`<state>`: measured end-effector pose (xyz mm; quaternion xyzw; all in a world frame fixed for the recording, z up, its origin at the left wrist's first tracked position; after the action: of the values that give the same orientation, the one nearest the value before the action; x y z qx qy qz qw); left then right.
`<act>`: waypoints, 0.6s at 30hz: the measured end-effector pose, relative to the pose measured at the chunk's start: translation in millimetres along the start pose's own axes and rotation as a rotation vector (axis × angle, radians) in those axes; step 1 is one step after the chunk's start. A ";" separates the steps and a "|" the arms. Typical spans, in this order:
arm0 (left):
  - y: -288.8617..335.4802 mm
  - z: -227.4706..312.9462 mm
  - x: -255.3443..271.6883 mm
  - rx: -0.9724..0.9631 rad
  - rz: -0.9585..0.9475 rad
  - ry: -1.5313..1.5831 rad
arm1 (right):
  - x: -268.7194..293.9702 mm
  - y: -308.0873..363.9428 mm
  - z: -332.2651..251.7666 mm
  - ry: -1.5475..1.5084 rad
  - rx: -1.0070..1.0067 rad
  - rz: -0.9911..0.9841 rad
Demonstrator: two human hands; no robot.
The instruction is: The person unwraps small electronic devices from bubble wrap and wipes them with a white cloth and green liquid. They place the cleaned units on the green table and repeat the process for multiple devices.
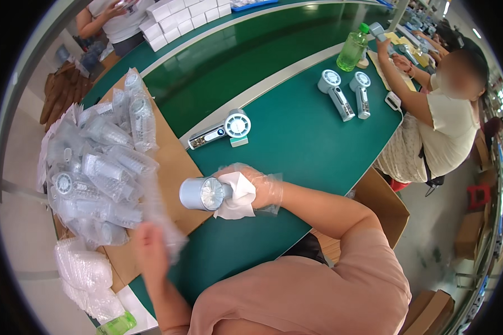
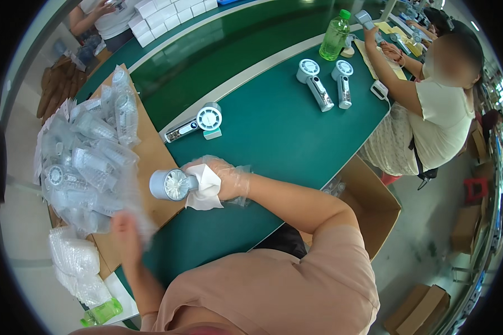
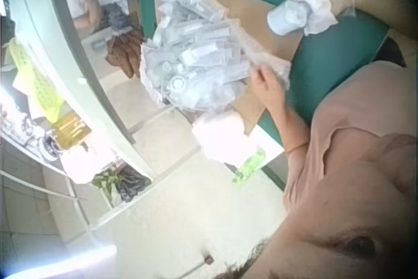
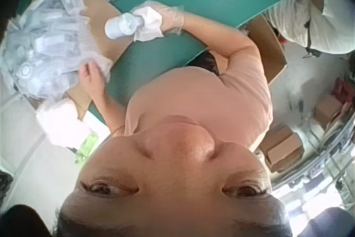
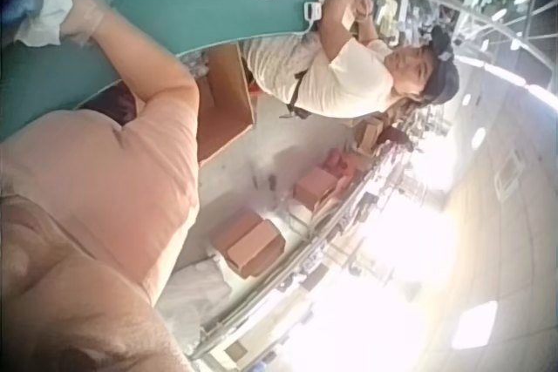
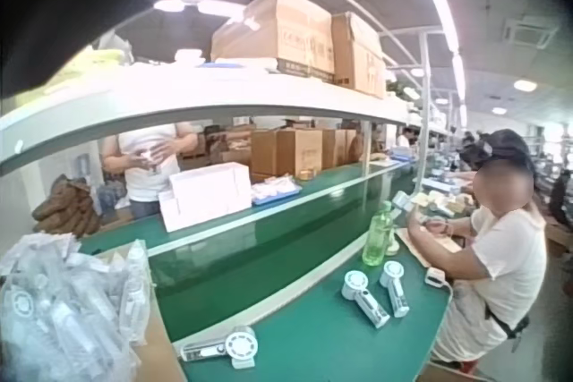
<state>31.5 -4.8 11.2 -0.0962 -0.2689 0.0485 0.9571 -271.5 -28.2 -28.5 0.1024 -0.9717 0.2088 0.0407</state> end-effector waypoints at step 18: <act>-26.1 15.4 -30.3 -0.090 -0.013 -0.281 | 12.9 2.6 13.3 -0.150 0.026 0.264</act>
<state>-1.3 -32.3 14.3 -0.1294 -0.4030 0.0432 0.9050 -285.2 -33.7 -40.0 -0.0104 -0.9742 0.2169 -0.0610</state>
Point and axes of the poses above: each hand's wrist, its own y-axis away from the middle knuckle, its own x-axis out of the back of the hand, z = x × y, the point moved 2 cm from there along -y, towards the middle knuckle, and after that the axes turned 9 degrees about z, right-handed, at the moved point
